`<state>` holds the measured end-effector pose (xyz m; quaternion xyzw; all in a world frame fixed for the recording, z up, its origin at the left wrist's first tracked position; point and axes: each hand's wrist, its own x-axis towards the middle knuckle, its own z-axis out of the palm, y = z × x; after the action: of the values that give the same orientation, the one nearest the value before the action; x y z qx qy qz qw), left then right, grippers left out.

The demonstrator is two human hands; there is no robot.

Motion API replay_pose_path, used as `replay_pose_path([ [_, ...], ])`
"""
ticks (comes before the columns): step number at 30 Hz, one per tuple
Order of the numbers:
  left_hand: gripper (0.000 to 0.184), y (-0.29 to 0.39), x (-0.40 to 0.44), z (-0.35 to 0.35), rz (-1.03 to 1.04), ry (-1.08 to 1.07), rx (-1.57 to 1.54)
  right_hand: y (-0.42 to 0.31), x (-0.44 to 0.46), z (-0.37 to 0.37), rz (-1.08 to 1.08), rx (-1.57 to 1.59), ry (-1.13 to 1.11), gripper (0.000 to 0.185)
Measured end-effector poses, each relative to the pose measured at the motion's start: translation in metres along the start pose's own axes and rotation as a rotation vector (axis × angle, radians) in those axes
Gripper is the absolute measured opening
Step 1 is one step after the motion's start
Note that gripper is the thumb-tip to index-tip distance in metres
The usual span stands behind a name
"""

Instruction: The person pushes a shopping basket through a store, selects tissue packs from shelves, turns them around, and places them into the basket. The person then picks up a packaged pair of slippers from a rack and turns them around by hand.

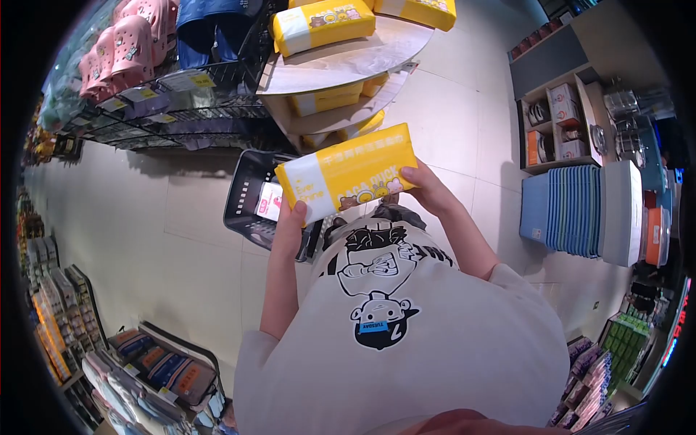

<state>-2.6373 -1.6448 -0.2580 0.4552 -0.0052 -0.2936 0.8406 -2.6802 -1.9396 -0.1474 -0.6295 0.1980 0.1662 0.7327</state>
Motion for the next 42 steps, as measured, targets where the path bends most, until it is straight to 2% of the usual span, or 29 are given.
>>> replay_pose_path([
  [6, 0.081, 0.006, 0.008, 0.011, -0.122, -0.009, 0.022, 0.006, -0.004, -0.006, 0.019, -0.009, 0.035, 0.081],
  [11, 0.072, -0.016, 0.018, 0.020, 0.004, -0.006, -0.184, 0.004, -0.017, 0.000, 0.055, 0.059, 0.125, 0.081],
  [13, 0.070, -0.023, 0.021, 0.022, -0.015, 0.000, -0.223, 0.004, -0.025, 0.006, 0.051, 0.082, 0.204, 0.080],
  [15, 0.068, -0.028, 0.021, 0.019, -0.036, 0.034, -0.243, 0.003, -0.032, 0.003, 0.008, 0.032, 0.166, 0.078],
  [19, 0.066, -0.017, 0.023, 0.019, -0.072, 0.028, -0.232, 0.003, -0.041, 0.006, -0.056, -0.117, 0.249, 0.077],
  [22, 0.064, -0.005, 0.023, 0.025, -0.083, -0.044, -0.223, 0.002, -0.047, 0.006, -0.138, -0.164, 0.292, 0.079],
  [31, 0.072, 0.038, 0.023, 0.051, -0.006, -0.159, -0.167, -0.019, -0.062, 0.020, -0.326, -0.076, 0.389, 0.080],
  [42, 0.072, 0.054, 0.022, 0.046, 0.002, -0.150, -0.177, -0.020, -0.055, 0.027, -0.314, -0.078, 0.385, 0.079],
])
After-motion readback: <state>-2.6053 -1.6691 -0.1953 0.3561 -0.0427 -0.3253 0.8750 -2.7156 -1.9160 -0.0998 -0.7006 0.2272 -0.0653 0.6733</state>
